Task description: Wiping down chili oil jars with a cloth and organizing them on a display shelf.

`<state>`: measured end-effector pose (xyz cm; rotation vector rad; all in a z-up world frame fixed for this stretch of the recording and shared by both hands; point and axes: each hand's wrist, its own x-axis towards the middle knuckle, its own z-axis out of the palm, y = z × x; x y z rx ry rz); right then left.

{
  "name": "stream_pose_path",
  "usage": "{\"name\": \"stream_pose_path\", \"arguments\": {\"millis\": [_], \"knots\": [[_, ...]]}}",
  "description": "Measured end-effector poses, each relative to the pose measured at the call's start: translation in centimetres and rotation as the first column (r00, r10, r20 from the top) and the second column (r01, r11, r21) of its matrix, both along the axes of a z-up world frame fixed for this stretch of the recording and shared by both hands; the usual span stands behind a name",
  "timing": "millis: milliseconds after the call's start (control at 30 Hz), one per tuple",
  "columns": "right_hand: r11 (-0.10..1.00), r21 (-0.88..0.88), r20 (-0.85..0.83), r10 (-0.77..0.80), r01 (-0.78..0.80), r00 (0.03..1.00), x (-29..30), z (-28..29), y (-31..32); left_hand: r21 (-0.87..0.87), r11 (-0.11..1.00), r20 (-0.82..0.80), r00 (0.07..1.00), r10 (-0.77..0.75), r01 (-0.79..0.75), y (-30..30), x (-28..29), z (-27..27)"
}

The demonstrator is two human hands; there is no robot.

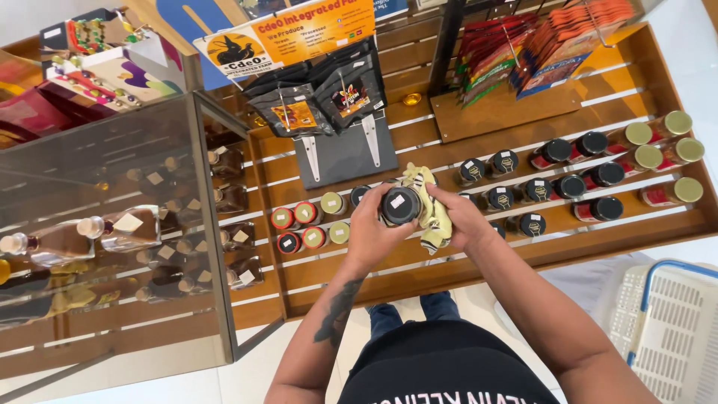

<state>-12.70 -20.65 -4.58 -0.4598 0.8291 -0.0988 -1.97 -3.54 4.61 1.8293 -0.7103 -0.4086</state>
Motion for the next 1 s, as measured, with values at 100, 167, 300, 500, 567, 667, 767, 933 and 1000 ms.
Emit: {"name": "stream_pose_path", "arguments": {"millis": [100,167,300,500,567,667,767,933,1000], "knots": [[0.989,-0.147,-0.001,-0.012,0.011,1.000,0.1,1.6,1.4,0.012,0.999,0.069,0.997,0.040,-0.041,0.8,0.1,1.0],[0.986,-0.164,0.002,-0.020,0.020,1.000,0.4,2.5,2.2,-0.003,0.998,-0.016,0.998,0.062,-0.062,1.1,0.7,2.6],[0.995,-0.099,0.041,-0.029,0.033,0.999,1.3,4.5,3.8,-0.035,0.994,-0.254,0.963,0.094,-0.106,1.9,1.6,2.9],[0.986,0.167,0.112,-0.034,0.015,0.993,3.0,13.4,6.5,-0.077,0.996,-0.315,0.947,-0.069,0.046,3.1,3.3,4.6],[0.984,0.178,0.121,-0.032,0.010,0.992,3.2,13.6,6.4,-0.042,0.991,-0.297,0.946,-0.130,0.123,3.6,4.0,5.1],[0.983,0.183,0.138,-0.031,0.005,0.990,3.1,9.2,5.7,-0.080,0.971,-0.298,0.924,-0.241,0.227,4.2,4.6,4.9],[0.984,0.172,0.179,-0.070,0.038,0.981,3.5,8.8,5.3,-0.238,0.942,-0.269,0.915,-0.299,0.238,3.7,4.6,5.2],[0.984,0.150,0.280,-0.133,0.093,0.951,3.9,12.5,5.9,-0.253,0.956,-0.200,0.958,-0.204,0.150,2.9,2.8,7.3],[0.969,0.204,0.265,-0.190,0.138,0.945,3.5,13.3,6.5,-0.207,0.978,-0.261,0.965,-0.028,-0.028,2.7,2.1,6.9]]}}
